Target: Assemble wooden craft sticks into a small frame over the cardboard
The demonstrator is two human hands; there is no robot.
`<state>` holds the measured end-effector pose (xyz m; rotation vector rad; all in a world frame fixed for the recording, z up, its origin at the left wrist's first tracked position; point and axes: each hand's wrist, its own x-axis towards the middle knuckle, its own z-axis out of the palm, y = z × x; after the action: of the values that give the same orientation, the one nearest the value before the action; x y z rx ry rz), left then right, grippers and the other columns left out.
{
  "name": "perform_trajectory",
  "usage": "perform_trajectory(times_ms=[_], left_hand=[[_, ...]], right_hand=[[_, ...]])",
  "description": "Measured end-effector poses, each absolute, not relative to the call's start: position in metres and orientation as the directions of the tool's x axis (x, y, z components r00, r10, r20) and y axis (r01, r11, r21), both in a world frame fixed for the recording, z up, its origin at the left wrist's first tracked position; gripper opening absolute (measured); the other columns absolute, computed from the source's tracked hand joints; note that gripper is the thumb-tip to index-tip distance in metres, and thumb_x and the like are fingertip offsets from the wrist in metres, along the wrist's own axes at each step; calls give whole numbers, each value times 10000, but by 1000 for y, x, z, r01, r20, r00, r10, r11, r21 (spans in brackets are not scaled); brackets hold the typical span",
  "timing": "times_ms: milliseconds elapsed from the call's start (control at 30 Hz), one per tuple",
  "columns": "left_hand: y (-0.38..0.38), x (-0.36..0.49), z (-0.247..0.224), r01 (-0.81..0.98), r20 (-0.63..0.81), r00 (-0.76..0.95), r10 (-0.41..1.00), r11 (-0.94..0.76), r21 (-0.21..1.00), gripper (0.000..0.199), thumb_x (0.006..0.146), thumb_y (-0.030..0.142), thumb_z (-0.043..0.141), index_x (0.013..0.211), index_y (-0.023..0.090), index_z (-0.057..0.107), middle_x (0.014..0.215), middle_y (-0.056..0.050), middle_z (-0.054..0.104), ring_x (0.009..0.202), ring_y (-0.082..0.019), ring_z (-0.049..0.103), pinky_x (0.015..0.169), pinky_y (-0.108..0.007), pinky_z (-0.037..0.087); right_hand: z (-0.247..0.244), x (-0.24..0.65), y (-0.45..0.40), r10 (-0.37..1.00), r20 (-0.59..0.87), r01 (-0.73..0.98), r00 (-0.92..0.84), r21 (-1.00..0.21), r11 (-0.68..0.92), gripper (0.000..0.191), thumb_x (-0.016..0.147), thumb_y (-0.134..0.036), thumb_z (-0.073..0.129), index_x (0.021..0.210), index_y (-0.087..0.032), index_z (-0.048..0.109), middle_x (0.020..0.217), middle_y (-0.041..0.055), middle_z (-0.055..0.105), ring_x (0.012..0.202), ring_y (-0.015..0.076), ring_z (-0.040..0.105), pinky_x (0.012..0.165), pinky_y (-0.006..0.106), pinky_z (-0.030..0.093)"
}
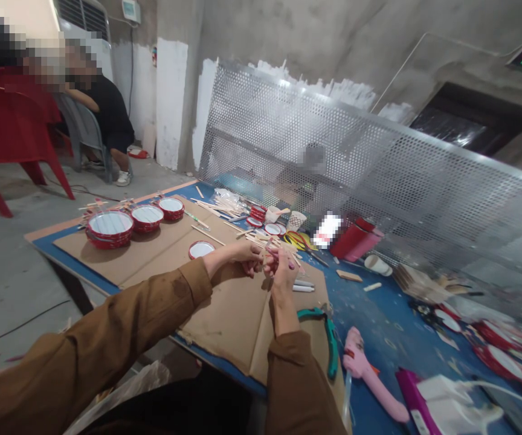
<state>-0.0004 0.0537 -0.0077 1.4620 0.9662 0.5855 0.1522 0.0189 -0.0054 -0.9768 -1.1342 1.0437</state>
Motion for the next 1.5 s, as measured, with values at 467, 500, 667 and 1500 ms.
perform_trajectory(times_ms=[467,500,667,1500], left_hand=[[53,0,-7,220,-198,525,827,93,971,223,921,301,670,789,137,598,530,-7,621,488,-121,645,549,-205,534],[53,0,-7,220,-194,523,830,89,971,241,910,318,691,780,136,600,528,-9,618,484,-123,642,542,-206,530],[49,-1,-3,225,-195,524,829,86,971,220,920,292,680,788,133,603,535,-10,621,501,-124,655,544,-199,528],[48,1,-3,233,-184,512,839,71,970,224,922,257,644,743,142,573,533,19,602,499,-110,647,551,-196,542]], right_hand=[[-5,151,19,968,226,-109,109,-965,237,458,746,-608,739,851,-166,680,561,-46,609,372,82,529,329,168,293],[-5,151,18,970,217,-104,106,-968,228,456,744,-605,740,848,-165,681,554,-47,605,368,82,526,328,167,290],[-3,150,17,962,241,-129,128,-958,257,454,749,-609,731,847,-170,675,554,-50,606,364,80,518,324,164,281],[-8,151,19,958,250,-24,139,-966,256,461,762,-625,706,824,-169,674,510,-52,586,348,76,499,331,170,293]])
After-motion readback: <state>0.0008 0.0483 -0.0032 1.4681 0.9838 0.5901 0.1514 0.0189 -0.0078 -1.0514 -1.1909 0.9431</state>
